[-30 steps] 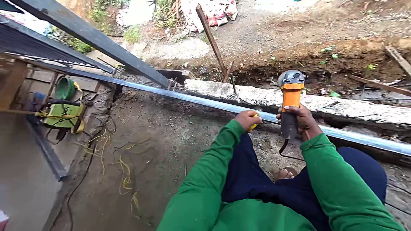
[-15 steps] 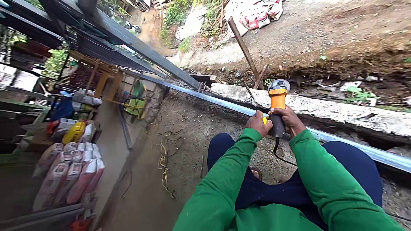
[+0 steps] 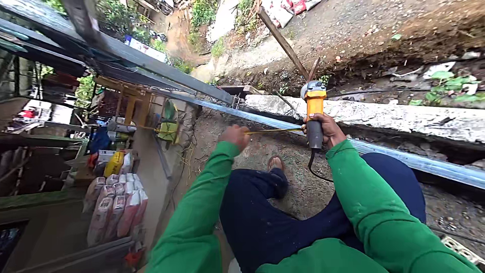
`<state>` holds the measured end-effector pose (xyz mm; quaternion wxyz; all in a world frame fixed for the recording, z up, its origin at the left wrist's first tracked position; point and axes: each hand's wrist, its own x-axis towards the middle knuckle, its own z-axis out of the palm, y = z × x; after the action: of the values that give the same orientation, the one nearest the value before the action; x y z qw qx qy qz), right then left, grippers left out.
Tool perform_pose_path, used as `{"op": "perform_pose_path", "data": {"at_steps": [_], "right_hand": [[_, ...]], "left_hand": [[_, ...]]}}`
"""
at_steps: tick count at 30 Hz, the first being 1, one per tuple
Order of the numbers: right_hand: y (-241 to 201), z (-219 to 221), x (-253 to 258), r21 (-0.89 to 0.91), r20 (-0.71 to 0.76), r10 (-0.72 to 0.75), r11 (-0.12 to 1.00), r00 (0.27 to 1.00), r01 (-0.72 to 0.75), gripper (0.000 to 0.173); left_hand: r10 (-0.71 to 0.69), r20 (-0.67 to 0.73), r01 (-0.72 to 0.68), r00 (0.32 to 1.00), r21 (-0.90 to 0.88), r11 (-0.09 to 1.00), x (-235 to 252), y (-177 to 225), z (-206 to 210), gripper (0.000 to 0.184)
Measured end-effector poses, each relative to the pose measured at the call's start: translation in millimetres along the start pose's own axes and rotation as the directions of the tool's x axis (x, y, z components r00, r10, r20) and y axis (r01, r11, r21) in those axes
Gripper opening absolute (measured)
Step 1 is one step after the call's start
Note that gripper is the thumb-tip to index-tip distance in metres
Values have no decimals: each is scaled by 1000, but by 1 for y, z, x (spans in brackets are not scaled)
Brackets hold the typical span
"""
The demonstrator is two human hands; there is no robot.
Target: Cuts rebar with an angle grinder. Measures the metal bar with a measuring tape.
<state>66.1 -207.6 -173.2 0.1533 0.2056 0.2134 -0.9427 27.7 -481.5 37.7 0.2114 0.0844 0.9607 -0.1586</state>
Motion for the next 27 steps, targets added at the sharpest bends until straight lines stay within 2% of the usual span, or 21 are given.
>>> {"op": "perform_pose_path", "data": {"at_steps": [4,7,10,13,17,21,27], "right_hand": [[-3,-5,24,39,12,-21,999,1000,20,32],[-5,-11,30,64,-36,-50,997,998,52,34],[-11,-19,38,45,-81,-95,994,992,99,35],[-13,-21,38,-11,-135,-137,990,981,137,38],[-13,-19,29,-26,-143,-183,983,973,181,39],[-11,-23,15,-92,-150,-183,981,972,171,49],[-15,-30,1,-134,-181,-183,978,966,160,54]], "left_hand": [[-14,-68,22,998,111,994,-1,-36,-38,29],[-64,-101,88,993,247,965,13,-35,-65,28],[-68,-150,114,986,323,940,43,-11,-94,29],[-15,-151,71,988,369,927,80,36,-108,26],[53,-167,25,985,432,902,139,92,-102,25],[46,-187,66,981,550,833,190,126,-81,23],[-16,-177,115,984,565,817,223,136,-51,29]]}}
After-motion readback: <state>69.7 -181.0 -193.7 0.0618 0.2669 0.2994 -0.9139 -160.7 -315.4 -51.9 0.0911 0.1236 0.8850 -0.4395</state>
